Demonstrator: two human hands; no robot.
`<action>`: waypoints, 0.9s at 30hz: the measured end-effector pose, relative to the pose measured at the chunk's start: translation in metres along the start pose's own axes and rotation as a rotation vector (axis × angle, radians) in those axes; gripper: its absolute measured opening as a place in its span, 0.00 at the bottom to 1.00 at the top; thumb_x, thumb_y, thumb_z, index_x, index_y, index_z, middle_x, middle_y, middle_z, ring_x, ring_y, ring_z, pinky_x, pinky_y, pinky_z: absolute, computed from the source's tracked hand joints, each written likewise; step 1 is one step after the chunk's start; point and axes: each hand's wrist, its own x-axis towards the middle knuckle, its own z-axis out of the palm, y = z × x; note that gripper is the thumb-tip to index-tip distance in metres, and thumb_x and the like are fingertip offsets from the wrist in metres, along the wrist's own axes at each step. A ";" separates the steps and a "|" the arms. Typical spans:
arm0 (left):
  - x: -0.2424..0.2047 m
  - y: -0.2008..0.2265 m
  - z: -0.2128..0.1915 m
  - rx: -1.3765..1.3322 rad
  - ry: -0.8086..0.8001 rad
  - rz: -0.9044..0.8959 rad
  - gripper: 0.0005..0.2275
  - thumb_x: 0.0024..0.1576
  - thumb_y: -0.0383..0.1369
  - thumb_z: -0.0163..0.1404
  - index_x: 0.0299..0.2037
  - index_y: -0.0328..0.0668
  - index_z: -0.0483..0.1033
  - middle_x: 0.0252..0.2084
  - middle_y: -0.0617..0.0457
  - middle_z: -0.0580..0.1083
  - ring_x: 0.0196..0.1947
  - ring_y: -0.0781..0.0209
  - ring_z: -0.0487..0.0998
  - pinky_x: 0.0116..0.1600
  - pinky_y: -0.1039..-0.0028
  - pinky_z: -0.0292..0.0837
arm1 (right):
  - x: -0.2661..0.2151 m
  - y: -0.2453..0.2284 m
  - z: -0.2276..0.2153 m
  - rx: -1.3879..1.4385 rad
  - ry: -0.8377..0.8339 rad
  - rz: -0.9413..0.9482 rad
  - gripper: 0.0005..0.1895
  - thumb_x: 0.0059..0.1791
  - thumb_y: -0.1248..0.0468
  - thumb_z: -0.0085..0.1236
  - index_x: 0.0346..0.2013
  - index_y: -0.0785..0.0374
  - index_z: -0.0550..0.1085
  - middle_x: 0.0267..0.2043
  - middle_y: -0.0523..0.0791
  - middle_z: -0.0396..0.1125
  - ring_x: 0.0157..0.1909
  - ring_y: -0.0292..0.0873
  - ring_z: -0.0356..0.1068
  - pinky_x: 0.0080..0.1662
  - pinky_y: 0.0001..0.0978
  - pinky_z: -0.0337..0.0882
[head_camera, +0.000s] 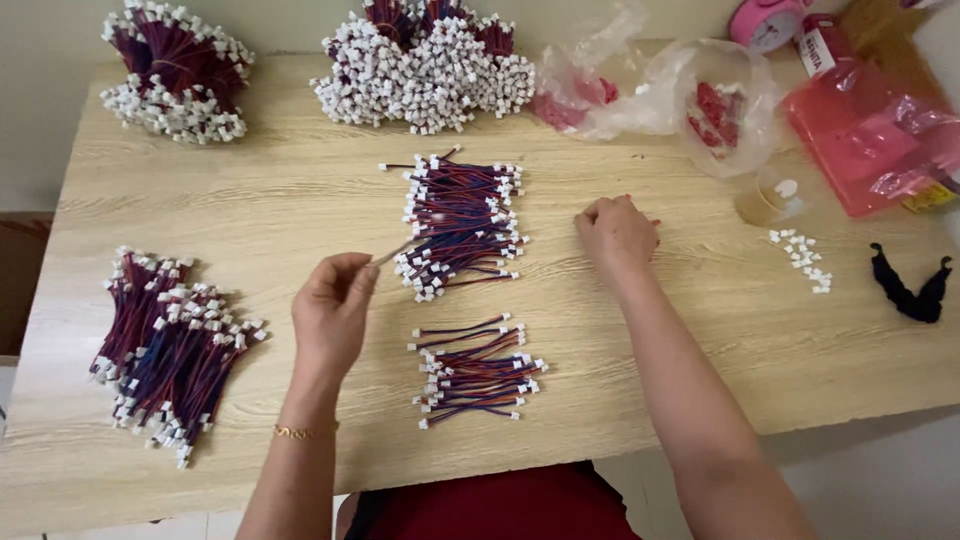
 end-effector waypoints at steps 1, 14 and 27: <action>-0.005 0.004 0.003 0.003 0.005 -0.001 0.07 0.57 0.26 0.54 0.44 0.37 0.75 0.30 0.52 0.73 0.31 0.66 0.71 0.38 0.78 0.70 | 0.005 0.003 0.005 0.002 -0.002 -0.005 0.10 0.45 0.51 0.52 0.32 0.48 0.79 0.33 0.45 0.71 0.41 0.54 0.74 0.46 0.53 0.69; -0.031 -0.017 0.040 -0.390 -0.033 -0.182 0.08 0.57 0.26 0.52 0.45 0.35 0.78 0.33 0.50 0.76 0.30 0.68 0.75 0.36 0.79 0.77 | -0.100 -0.059 -0.076 1.171 0.025 -0.242 0.04 0.49 0.72 0.53 0.38 0.66 0.71 0.27 0.47 0.68 0.31 0.38 0.70 0.38 0.29 0.72; -0.048 -0.005 0.041 -0.484 -0.069 -0.240 0.07 0.59 0.27 0.50 0.45 0.35 0.76 0.34 0.47 0.77 0.31 0.66 0.78 0.37 0.78 0.80 | -0.146 -0.118 -0.059 1.273 -0.348 -0.352 0.03 0.47 0.69 0.59 0.35 0.66 0.75 0.25 0.44 0.69 0.28 0.32 0.68 0.34 0.22 0.71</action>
